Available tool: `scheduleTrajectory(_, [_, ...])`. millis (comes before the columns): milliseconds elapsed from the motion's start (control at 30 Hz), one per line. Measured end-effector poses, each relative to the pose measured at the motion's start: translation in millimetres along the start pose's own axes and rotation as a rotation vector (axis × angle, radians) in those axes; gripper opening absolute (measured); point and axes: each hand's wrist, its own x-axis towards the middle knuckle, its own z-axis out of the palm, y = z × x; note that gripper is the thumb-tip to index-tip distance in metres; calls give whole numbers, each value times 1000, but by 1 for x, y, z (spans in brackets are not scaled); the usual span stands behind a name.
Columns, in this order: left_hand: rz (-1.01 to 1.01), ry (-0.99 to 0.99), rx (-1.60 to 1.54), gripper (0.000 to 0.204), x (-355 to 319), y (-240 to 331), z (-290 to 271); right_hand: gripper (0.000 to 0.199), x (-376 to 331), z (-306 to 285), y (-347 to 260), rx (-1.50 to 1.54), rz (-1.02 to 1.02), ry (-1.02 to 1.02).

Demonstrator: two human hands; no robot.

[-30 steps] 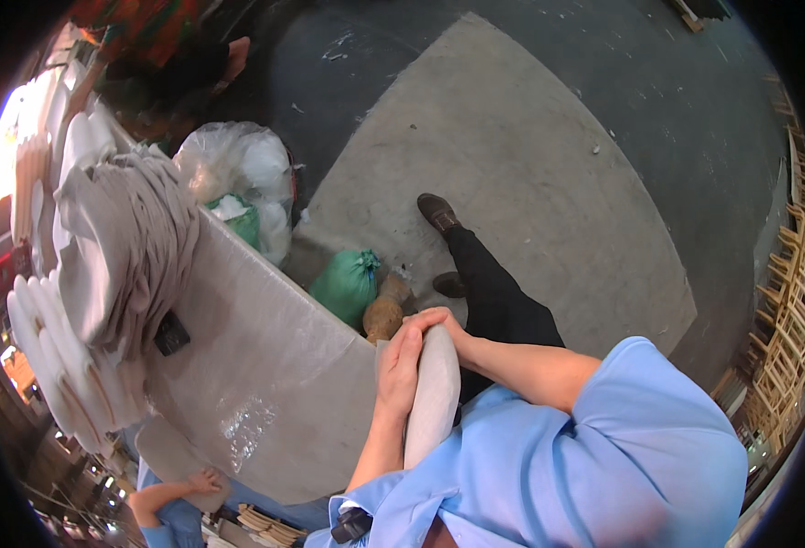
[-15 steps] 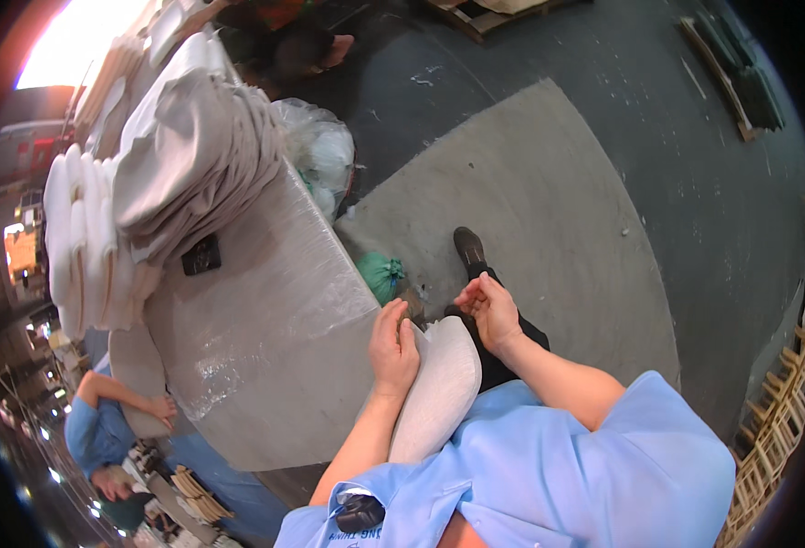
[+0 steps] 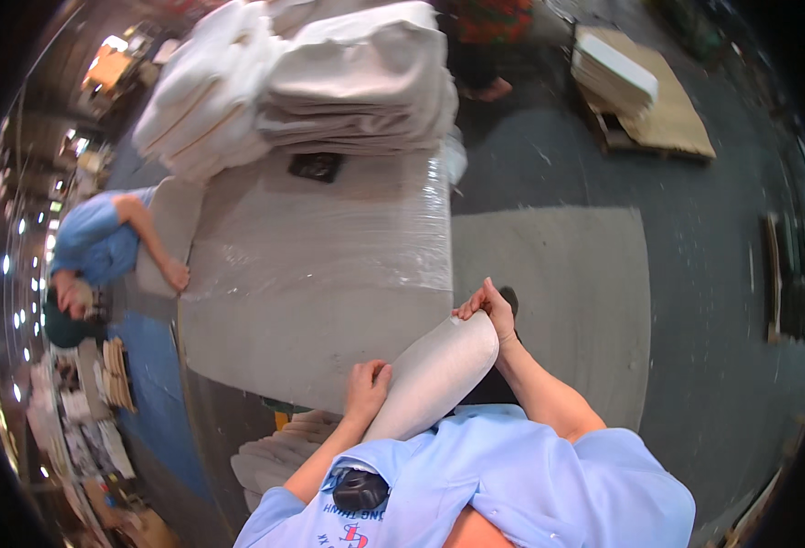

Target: The person inserts white foam pads into beige fabric covers at a work table. They align the foam, slide it into the cover, and adjust the edges to fit. The finished units are stacked on a nearby pallet.

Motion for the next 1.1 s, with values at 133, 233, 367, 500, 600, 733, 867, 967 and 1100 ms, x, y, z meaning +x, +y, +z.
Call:
scheduleTrajectory(133, [-110, 67, -354, 55, -5, -6, -2, 61, 24, 70, -3, -71, 23, -127])
scheduleTrajectory(233, [-119, 53, -455, 58, -6, -15, -7, 63, 43, 95, 5, -146, 60, -222])
scheduleTrajectory(367, [-125, -23, -409, 53, 2, -2, -19, 64, 57, 91, 3, -201, 116, -251])
scheduleTrajectory(500, [-277, 115, -256, 41, 0, 7, -23, 58, 64, 89, 13, -253, 181, -212])
scheduleTrajectory(600, [-253, 310, -286, 37, 4, 13, -25, 49, 81, 90, 3, -539, 253, -126])
scheduleTrajectory(733, [-242, 568, -237, 28, 3, 16, -30, 58, 101, 119, -29, -1084, 524, -420])
scheduleTrajectory(867, [-195, 707, -240, 25, -8, 21, -24, 90, 93, 180, -22, -1954, 465, -840])
scheduleTrajectory(967, [-83, 743, -273, 27, -2, 31, -28, 87, 100, 201, -4, -2319, 432, -1062])
scheduleTrajectory(1100, [-206, 503, -265, 39, -22, 14, -37, 63, 91, 210, 39, -2276, 491, -1086])
